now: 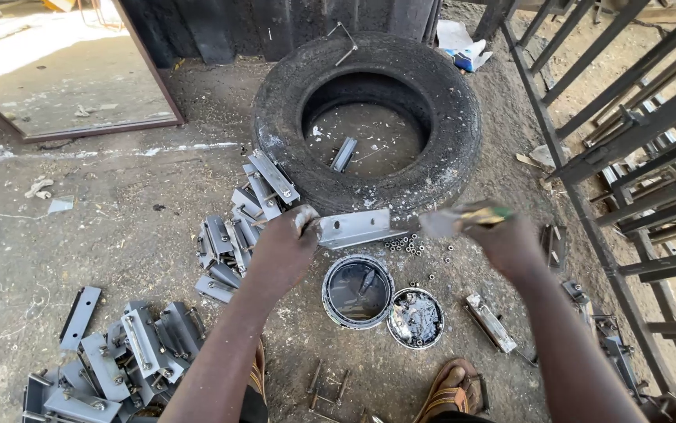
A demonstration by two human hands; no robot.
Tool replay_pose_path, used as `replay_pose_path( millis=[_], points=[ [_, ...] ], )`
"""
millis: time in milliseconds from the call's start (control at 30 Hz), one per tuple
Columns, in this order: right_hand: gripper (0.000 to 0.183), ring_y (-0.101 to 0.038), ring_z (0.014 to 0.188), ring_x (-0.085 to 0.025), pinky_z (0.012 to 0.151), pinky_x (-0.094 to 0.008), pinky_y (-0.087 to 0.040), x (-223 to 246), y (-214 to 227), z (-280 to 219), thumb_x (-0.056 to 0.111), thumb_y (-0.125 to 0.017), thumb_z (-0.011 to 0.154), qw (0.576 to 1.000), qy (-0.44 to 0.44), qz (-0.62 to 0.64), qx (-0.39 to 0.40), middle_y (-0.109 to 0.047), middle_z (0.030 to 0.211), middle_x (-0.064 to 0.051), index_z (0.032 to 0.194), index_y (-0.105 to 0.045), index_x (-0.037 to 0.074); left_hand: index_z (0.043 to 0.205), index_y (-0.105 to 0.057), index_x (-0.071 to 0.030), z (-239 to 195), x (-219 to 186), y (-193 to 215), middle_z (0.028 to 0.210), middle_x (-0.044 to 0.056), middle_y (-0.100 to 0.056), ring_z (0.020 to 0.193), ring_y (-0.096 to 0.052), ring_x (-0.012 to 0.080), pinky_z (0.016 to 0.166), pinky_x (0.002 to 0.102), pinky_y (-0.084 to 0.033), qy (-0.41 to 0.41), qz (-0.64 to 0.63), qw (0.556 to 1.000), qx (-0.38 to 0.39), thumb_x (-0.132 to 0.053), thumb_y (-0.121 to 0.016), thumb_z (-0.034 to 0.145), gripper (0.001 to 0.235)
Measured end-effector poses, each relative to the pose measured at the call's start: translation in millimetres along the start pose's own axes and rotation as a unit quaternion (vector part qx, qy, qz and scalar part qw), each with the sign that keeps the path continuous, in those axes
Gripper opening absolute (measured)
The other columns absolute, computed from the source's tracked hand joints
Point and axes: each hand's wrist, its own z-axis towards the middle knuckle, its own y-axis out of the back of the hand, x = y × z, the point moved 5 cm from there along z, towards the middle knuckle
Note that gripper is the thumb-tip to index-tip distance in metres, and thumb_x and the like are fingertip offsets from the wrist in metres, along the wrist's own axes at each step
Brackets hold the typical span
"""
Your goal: Painting metal L-brackets with a paintbrush and grey paint
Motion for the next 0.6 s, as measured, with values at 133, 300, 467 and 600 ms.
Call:
replay_pose_path(
  millis=[133,300,467,600],
  points=[
    [0.036,-0.068,0.09,-0.038,0.083,-0.048,-0.052,-110.3,-85.5,26.7,0.011,-0.078,0.084,0.994,-0.076,-0.039,0.075,-0.073,0.104,-0.026,0.118,-0.073,0.002,0.101,-0.074,-0.007,13.3,14.4,-8.1,0.099,0.023,-0.075,0.1,-0.07,0.0491,0.087,0.06,-0.056,0.023,0.127,0.992,0.009,-0.027,-0.054,0.095,0.029],
    [0.054,-0.074,0.101,-0.033,0.087,-0.047,-0.057,-200.1,-196.3,19.1,0.048,-0.073,0.082,0.953,-0.182,-0.217,0.108,-0.077,0.105,-0.016,0.117,-0.073,0.007,0.108,-0.074,-0.006,9.0,10.1,-3.9,0.1,0.024,-0.075,0.098,-0.07,0.0519,0.085,0.062,-0.057,0.029,0.11,0.993,-0.006,-0.024,-0.05,0.095,0.032],
    [0.065,-0.074,0.107,-0.031,0.095,-0.042,-0.056,-202.6,-243.3,12.3,0.063,-0.064,0.081,0.915,-0.224,-0.304,0.142,-0.079,0.109,-0.013,0.116,-0.077,0.01,0.11,-0.073,-0.009,11.5,8.3,11.2,0.099,0.02,-0.076,0.094,-0.072,0.0483,0.078,0.061,-0.061,0.048,0.117,0.992,-0.012,-0.024,-0.05,0.097,0.031],
    [0.067,-0.066,0.119,-0.027,0.104,-0.028,-0.052,-139.5,-234.8,-9.8,0.045,-0.067,0.09,0.893,-0.29,-0.283,0.197,-0.075,0.118,-0.017,0.14,-0.063,-0.001,0.111,-0.072,-0.008,13.3,13.0,17.1,0.1,0.02,-0.075,0.095,-0.071,0.0508,0.076,0.065,-0.06,0.062,0.107,0.992,-0.023,-0.026,-0.051,0.097,0.031]
  ],
)
